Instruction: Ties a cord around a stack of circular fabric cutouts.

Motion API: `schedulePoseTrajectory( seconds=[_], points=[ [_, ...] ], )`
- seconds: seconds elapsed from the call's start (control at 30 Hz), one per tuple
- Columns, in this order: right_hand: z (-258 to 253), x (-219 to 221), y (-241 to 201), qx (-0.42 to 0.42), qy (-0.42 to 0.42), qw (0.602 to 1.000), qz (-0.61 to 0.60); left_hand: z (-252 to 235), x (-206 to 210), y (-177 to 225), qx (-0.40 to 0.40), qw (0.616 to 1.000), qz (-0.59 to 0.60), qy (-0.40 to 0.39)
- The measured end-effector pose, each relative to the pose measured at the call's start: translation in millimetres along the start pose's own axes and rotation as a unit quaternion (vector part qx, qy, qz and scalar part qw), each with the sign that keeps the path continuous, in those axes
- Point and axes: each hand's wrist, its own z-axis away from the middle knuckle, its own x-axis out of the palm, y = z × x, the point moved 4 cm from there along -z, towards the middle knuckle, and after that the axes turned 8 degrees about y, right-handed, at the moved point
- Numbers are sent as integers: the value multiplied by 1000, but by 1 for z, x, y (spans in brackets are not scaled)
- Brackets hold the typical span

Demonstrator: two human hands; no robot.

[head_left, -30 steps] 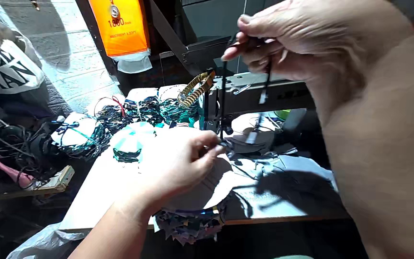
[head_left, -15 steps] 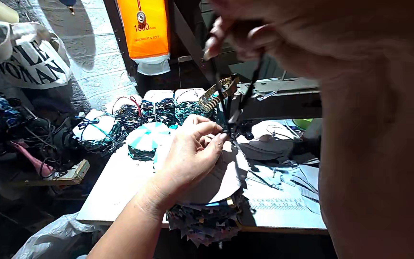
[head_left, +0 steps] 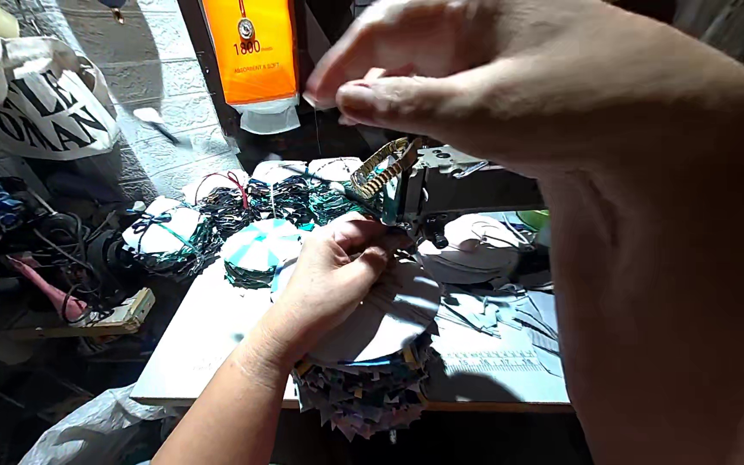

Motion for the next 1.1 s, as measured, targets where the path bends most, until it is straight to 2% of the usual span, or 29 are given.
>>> schedulePoseTrajectory(
  seconds=[0.07,0.17,0.27,0.37,0.5,0.57,0.7,0.83,0.97,1.03,1.1],
  points=[
    [18,-5,11,-4,-14,999,34,0,-1,-4,13,1000,18,9],
    [56,7,34,72,-61,996,5,-1,1,-3,16,999,33,12],
    [83,21,58,144,-29,988,-47,-3,3,-4,-1,998,58,12],
    [93,27,68,126,37,988,-80,-6,5,-8,-38,993,109,32],
    [100,9,77,101,73,989,-85,-7,3,-14,-57,987,141,45],
    [103,-1,88,113,93,977,-155,-7,2,-15,-68,987,139,52],
    [105,4,95,181,118,899,-382,-7,4,-13,-70,989,121,37],
    [101,30,94,233,155,799,-533,-5,6,-7,-72,994,82,27],
    [100,48,103,262,234,693,-629,-10,4,-14,-68,985,142,68],
    [99,52,109,251,235,690,-637,-9,1,-13,-88,979,171,74],
    [99,57,116,234,212,737,-598,-6,-4,-9,-99,979,166,62]
  ],
)
